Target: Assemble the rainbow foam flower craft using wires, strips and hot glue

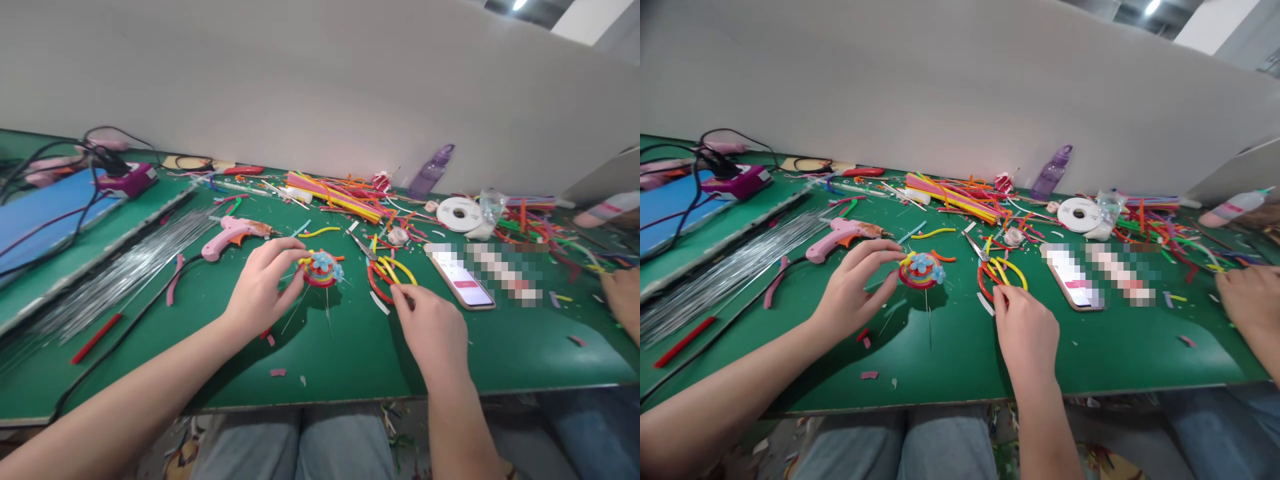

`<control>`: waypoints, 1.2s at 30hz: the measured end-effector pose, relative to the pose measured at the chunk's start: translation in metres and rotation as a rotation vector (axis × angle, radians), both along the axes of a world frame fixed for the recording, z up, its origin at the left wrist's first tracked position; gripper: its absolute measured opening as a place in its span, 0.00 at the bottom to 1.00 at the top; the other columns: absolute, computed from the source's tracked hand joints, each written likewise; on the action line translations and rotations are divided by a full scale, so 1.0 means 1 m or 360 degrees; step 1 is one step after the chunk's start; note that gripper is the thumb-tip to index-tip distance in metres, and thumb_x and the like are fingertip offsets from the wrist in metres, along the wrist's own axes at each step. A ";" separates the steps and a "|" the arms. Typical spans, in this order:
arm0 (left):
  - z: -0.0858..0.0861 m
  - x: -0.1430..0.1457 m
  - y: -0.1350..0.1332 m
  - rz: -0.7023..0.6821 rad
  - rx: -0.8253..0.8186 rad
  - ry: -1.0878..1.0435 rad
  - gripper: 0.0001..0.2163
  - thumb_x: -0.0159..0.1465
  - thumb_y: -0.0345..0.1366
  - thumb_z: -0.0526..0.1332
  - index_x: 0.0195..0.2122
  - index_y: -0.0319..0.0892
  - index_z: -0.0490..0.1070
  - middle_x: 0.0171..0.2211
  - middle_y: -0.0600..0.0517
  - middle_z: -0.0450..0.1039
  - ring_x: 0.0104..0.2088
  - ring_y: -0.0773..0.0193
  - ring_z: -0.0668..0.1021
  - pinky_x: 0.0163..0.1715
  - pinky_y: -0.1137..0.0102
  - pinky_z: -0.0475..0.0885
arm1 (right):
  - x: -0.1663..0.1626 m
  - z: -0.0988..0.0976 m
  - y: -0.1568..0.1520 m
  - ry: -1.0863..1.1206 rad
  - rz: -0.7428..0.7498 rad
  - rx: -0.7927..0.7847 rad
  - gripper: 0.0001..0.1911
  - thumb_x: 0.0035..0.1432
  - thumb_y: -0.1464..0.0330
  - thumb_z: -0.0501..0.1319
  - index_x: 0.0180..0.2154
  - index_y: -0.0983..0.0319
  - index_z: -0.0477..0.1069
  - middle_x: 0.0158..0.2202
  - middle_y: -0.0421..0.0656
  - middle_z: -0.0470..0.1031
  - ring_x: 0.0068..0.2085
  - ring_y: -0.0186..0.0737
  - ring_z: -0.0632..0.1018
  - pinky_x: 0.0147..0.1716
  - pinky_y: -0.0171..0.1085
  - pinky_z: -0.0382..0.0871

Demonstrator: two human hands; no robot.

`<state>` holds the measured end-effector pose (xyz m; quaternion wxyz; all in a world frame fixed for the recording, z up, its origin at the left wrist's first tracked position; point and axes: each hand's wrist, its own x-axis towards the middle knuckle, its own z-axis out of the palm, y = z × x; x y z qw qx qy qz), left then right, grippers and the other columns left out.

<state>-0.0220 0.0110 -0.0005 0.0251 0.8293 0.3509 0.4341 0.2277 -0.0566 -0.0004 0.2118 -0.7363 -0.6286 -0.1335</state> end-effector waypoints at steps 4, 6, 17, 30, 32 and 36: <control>-0.001 -0.001 0.001 0.0052 -0.0017 -0.0022 0.11 0.64 0.28 0.56 0.47 0.39 0.68 0.47 0.45 0.70 0.49 0.57 0.72 0.50 0.60 0.68 | 0.000 0.017 0.018 0.0348 0.0394 0.0341 0.10 0.60 0.66 0.59 0.41 0.61 0.76 0.38 0.44 0.81 0.33 0.39 0.80 0.34 0.37 0.71; -0.002 -0.001 0.002 0.0092 -0.0031 -0.0036 0.11 0.64 0.27 0.55 0.47 0.38 0.68 0.46 0.44 0.70 0.48 0.57 0.73 0.49 0.61 0.69 | 0.000 0.023 0.030 0.0491 0.0650 0.0384 0.10 0.60 0.68 0.59 0.42 0.61 0.75 0.39 0.43 0.80 0.36 0.38 0.80 0.38 0.36 0.72; -0.004 0.000 0.005 0.0060 -0.0107 0.0108 0.14 0.65 0.24 0.50 0.50 0.38 0.66 0.48 0.45 0.69 0.50 0.61 0.72 0.51 0.66 0.69 | 0.007 0.008 0.105 0.0247 0.1477 -0.0104 0.10 0.61 0.73 0.56 0.43 0.60 0.73 0.43 0.44 0.78 0.46 0.42 0.75 0.49 0.46 0.69; -0.006 -0.001 0.005 -0.0001 -0.0140 0.0186 0.16 0.66 0.26 0.51 0.55 0.41 0.61 0.54 0.45 0.67 0.55 0.62 0.71 0.55 0.66 0.67 | 0.000 -0.013 0.094 0.0203 0.1523 -0.0203 0.20 0.63 0.62 0.57 0.56 0.58 0.66 0.54 0.46 0.73 0.55 0.44 0.73 0.59 0.52 0.62; -0.004 0.000 0.004 0.0008 -0.0139 0.0173 0.15 0.67 0.27 0.50 0.54 0.41 0.62 0.53 0.45 0.67 0.54 0.61 0.71 0.55 0.65 0.67 | 0.001 -0.015 0.096 0.0195 0.1516 -0.0185 0.20 0.63 0.61 0.57 0.55 0.58 0.66 0.54 0.46 0.74 0.55 0.45 0.73 0.59 0.53 0.62; 0.017 0.000 0.003 -0.0065 -0.0172 0.0267 0.15 0.68 0.27 0.46 0.53 0.40 0.64 0.54 0.44 0.68 0.54 0.61 0.71 0.54 0.65 0.67 | 0.007 -0.016 0.099 0.0209 0.1502 -0.0133 0.18 0.62 0.61 0.59 0.53 0.58 0.68 0.51 0.46 0.76 0.53 0.45 0.75 0.60 0.54 0.61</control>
